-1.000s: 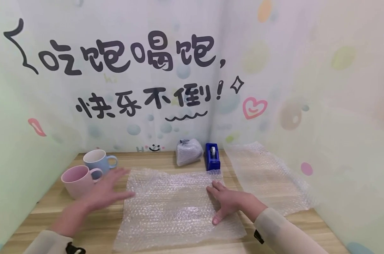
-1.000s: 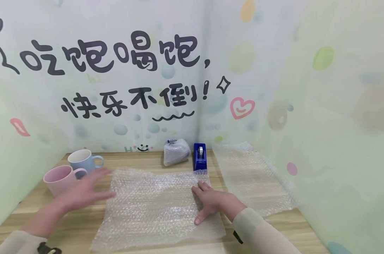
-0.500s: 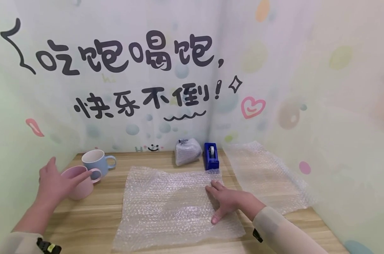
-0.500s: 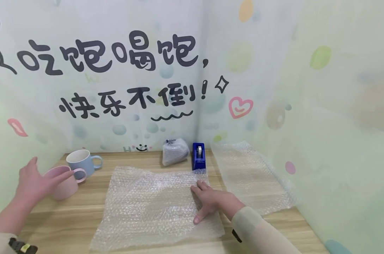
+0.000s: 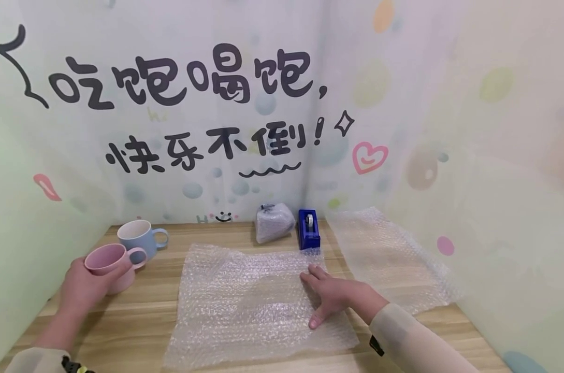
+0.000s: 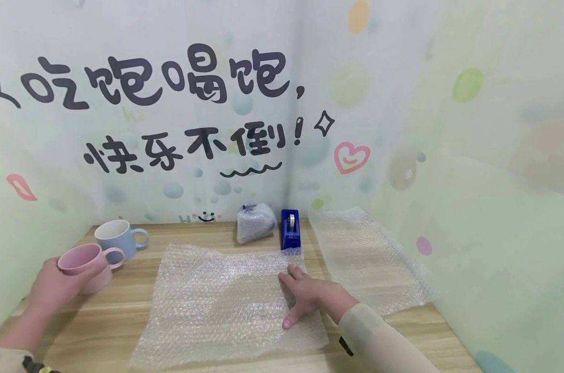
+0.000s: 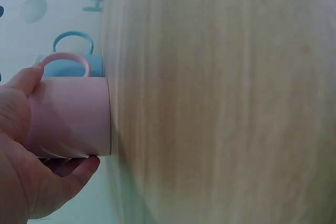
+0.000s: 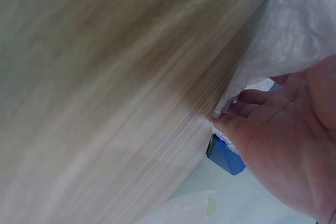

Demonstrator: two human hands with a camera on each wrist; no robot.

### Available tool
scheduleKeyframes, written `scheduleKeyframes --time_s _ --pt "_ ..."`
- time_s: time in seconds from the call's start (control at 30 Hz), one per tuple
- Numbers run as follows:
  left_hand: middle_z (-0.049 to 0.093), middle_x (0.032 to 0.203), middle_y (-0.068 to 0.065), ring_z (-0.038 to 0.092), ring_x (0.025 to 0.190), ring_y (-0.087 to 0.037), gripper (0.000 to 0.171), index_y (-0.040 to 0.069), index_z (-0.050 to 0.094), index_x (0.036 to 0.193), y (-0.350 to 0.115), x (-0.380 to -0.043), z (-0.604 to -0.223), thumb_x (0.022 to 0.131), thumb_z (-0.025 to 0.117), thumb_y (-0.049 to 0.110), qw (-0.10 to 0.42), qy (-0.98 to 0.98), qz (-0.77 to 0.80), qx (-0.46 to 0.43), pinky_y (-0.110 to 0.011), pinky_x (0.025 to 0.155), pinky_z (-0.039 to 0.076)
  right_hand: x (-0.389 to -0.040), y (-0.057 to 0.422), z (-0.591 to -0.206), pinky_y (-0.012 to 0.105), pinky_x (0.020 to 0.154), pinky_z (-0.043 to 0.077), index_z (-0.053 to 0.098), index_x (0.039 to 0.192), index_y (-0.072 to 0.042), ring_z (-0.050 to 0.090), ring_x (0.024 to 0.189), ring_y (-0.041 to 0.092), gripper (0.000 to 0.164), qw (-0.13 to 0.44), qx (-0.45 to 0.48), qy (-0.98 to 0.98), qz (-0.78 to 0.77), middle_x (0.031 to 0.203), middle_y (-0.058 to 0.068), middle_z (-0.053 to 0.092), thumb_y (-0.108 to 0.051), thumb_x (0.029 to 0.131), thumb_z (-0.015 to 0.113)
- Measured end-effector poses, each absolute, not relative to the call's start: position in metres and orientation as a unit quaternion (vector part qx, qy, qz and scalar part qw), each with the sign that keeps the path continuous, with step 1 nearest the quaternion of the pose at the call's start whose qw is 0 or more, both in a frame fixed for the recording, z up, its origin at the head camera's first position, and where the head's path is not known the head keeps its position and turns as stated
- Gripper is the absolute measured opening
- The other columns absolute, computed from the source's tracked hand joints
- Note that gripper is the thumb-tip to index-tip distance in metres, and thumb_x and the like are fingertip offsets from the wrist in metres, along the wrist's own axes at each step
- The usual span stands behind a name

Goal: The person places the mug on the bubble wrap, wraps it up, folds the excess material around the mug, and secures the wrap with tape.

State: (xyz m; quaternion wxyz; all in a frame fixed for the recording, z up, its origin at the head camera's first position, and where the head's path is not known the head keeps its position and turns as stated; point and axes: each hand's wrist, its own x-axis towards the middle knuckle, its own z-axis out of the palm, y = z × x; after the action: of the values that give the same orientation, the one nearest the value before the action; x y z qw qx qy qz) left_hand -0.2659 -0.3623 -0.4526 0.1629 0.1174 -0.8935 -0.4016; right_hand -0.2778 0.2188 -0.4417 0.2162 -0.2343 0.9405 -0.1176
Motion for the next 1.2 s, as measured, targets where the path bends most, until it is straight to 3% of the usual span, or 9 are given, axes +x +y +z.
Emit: scheduleKeyframes --time_s 0.1,0.17,0.27,0.6,0.73,0.9,0.97,1.03,1.2 --pt "0.063 0.135 -0.041 0.070 0.101 -0.028 0.096 -0.013 0.051 0.148 -0.358 -0.265 -0.452 0.090 0.088 0.053 0.157 -0.887 -0.409 0.142 -0.020 0.072 0.051 -0.277 0.218 -0.441 0.060 0.137 0.023 0.021 0.174 -0.005 0.007 0.172 0.044 0.134 0.216 -0.231 0.941 -0.119 0.183 0.026 0.007 -0.052 0.075 0.098" --pt "0.056 0.141 -0.044 0.063 0.118 -0.049 0.107 -0.017 0.039 0.152 -0.356 -0.265 -0.451 0.089 0.087 0.054 0.149 -0.883 -0.414 0.163 -0.029 0.080 0.051 -0.276 0.217 -0.440 0.061 0.137 0.023 0.022 0.174 -0.005 0.007 0.172 0.044 0.134 0.216 -0.231 0.941 -0.119 0.183 0.026 0.007 -0.052 0.075 0.098" --pt "0.048 0.144 -0.046 0.054 0.128 -0.058 0.114 -0.020 0.026 0.154 -0.353 -0.264 -0.450 0.090 0.085 0.053 0.140 -0.877 -0.418 0.188 -0.046 0.091 0.051 -0.276 0.217 -0.440 0.061 0.137 0.024 0.022 0.174 -0.005 0.007 0.171 0.045 0.133 0.215 -0.232 0.941 -0.121 0.183 0.027 0.007 -0.051 0.075 0.098" --pt "0.044 0.148 -0.044 0.051 0.131 -0.057 0.110 -0.019 0.022 0.158 -0.347 -0.258 -0.437 0.093 0.081 0.048 0.098 -0.881 -0.422 0.189 -0.052 0.095 0.054 -0.275 0.216 -0.439 0.061 0.137 0.022 0.022 0.174 -0.005 0.006 0.171 0.045 0.133 0.219 -0.229 0.940 -0.125 0.183 0.027 0.007 -0.051 0.075 0.098" --pt "0.051 0.143 -0.042 0.058 0.122 -0.053 0.102 -0.019 0.032 0.154 -0.337 -0.259 -0.430 0.093 0.084 0.044 0.119 -0.896 -0.411 0.121 -0.027 0.078 0.051 -0.278 0.217 -0.440 0.061 0.137 0.022 0.022 0.174 -0.005 0.006 0.172 0.045 0.134 0.218 -0.230 0.941 -0.121 0.183 0.026 0.006 -0.052 0.075 0.098" --pt "0.060 0.141 -0.030 0.063 0.112 -0.027 0.087 -0.006 0.046 0.155 -0.301 -0.266 -0.408 0.091 0.091 0.032 0.155 -0.878 -0.452 0.015 -0.010 0.074 0.051 -0.280 0.219 -0.443 0.061 0.137 0.022 0.021 0.175 -0.007 0.005 0.172 0.043 0.135 0.222 -0.229 0.940 -0.119 0.184 0.025 0.005 -0.054 0.075 0.097" --pt "0.060 0.142 -0.028 0.063 0.115 -0.027 0.087 -0.004 0.047 0.155 -0.282 -0.268 -0.394 0.089 0.093 0.029 0.150 -0.874 -0.463 -0.017 -0.011 0.077 0.054 -0.281 0.219 -0.443 0.060 0.137 0.022 0.020 0.175 -0.007 0.004 0.172 0.043 0.135 0.224 -0.228 0.940 -0.120 0.184 0.025 0.004 -0.055 0.075 0.097" --pt "0.059 0.145 -0.028 0.062 0.123 -0.035 0.090 -0.004 0.044 0.157 -0.262 -0.268 -0.379 0.088 0.094 0.028 0.134 -0.874 -0.465 -0.039 -0.016 0.084 0.055 -0.280 0.219 -0.444 0.060 0.137 0.023 0.020 0.175 -0.007 0.005 0.172 0.043 0.135 0.223 -0.229 0.940 -0.120 0.184 0.025 0.004 -0.054 0.075 0.097" --pt "0.059 0.149 -0.028 0.061 0.134 -0.046 0.094 -0.005 0.042 0.157 -0.205 -0.268 -0.352 0.087 0.094 0.030 0.054 -0.876 -0.474 -0.072 -0.047 0.103 0.059 -0.280 0.219 -0.443 0.060 0.137 0.023 0.021 0.175 -0.006 0.005 0.172 0.044 0.135 0.219 -0.230 0.940 -0.121 0.183 0.026 0.005 -0.053 0.075 0.098"
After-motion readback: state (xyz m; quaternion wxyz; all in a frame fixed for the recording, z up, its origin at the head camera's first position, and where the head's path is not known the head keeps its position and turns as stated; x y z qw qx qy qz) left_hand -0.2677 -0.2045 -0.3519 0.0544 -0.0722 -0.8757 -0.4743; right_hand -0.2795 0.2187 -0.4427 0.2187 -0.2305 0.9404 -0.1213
